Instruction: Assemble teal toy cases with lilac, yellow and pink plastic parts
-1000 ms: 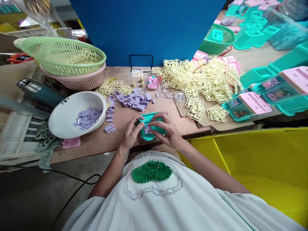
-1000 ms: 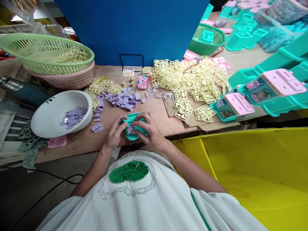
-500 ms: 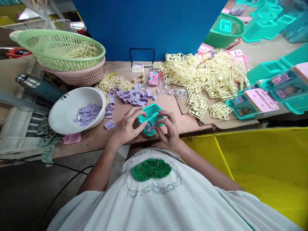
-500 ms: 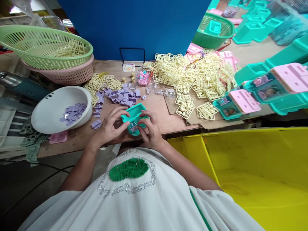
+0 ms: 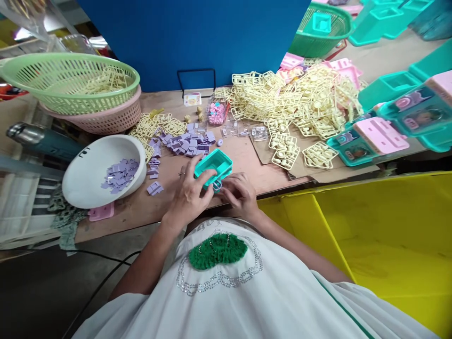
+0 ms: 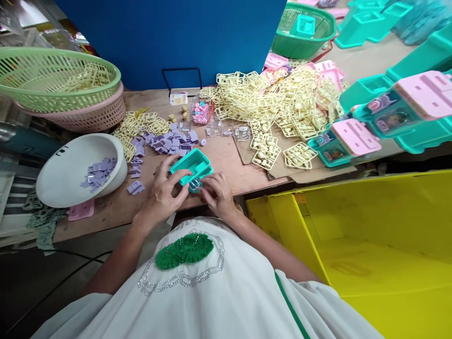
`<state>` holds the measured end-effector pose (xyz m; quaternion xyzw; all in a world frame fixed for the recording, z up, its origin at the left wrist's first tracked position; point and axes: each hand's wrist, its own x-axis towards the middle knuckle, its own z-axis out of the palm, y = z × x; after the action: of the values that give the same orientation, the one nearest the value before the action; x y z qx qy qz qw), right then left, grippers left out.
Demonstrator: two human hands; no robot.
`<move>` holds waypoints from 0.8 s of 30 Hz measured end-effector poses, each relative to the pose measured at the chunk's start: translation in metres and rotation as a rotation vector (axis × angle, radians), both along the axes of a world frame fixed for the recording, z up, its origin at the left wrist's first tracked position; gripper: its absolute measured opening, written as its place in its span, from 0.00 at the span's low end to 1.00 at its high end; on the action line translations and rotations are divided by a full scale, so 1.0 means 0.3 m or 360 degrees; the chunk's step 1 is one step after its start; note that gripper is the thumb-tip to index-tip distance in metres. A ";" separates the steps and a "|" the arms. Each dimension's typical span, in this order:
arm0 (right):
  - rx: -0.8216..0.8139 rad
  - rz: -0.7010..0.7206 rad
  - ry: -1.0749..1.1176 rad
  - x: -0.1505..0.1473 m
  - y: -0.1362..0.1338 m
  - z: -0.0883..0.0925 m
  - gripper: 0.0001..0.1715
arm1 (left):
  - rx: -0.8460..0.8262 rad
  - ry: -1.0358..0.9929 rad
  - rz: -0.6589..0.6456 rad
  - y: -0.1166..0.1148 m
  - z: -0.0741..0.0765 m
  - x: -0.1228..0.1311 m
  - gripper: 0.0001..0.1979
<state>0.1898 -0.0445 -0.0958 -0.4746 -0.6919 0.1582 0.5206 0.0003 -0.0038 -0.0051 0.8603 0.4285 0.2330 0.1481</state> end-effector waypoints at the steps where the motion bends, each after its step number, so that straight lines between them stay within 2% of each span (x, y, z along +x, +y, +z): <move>1: -0.0004 0.0004 -0.0003 -0.001 0.001 -0.004 0.11 | 0.0007 0.0033 -0.0024 0.005 0.009 0.006 0.12; 4: -0.0062 -0.0001 -0.0031 -0.003 0.004 -0.013 0.14 | 0.0027 0.0222 -0.0021 0.016 0.037 0.020 0.11; 6: -0.0077 -0.0021 -0.0016 -0.001 0.007 -0.017 0.12 | 0.0054 0.0372 0.0004 0.018 0.051 0.027 0.13; 11: -0.0058 0.0014 -0.0002 0.010 0.018 -0.027 0.12 | 0.0143 0.0525 -0.0071 0.027 0.060 0.045 0.14; 14: -0.0076 0.0049 -0.0099 0.015 0.028 -0.018 0.13 | 0.0103 0.0493 -0.0154 0.034 0.057 0.056 0.15; 19: -0.0018 0.0037 -0.0075 0.015 0.061 0.042 0.14 | -0.0001 0.0205 -0.0013 0.053 0.072 0.025 0.10; 24: 0.0067 0.0210 -0.0122 0.016 0.107 0.096 0.10 | -0.0202 0.0010 0.0001 0.103 0.105 -0.037 0.10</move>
<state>0.1945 -0.0125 -0.0670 -0.4226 -0.7443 0.1592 0.4920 -0.0109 0.0272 0.0264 0.8498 0.4431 0.2027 0.2009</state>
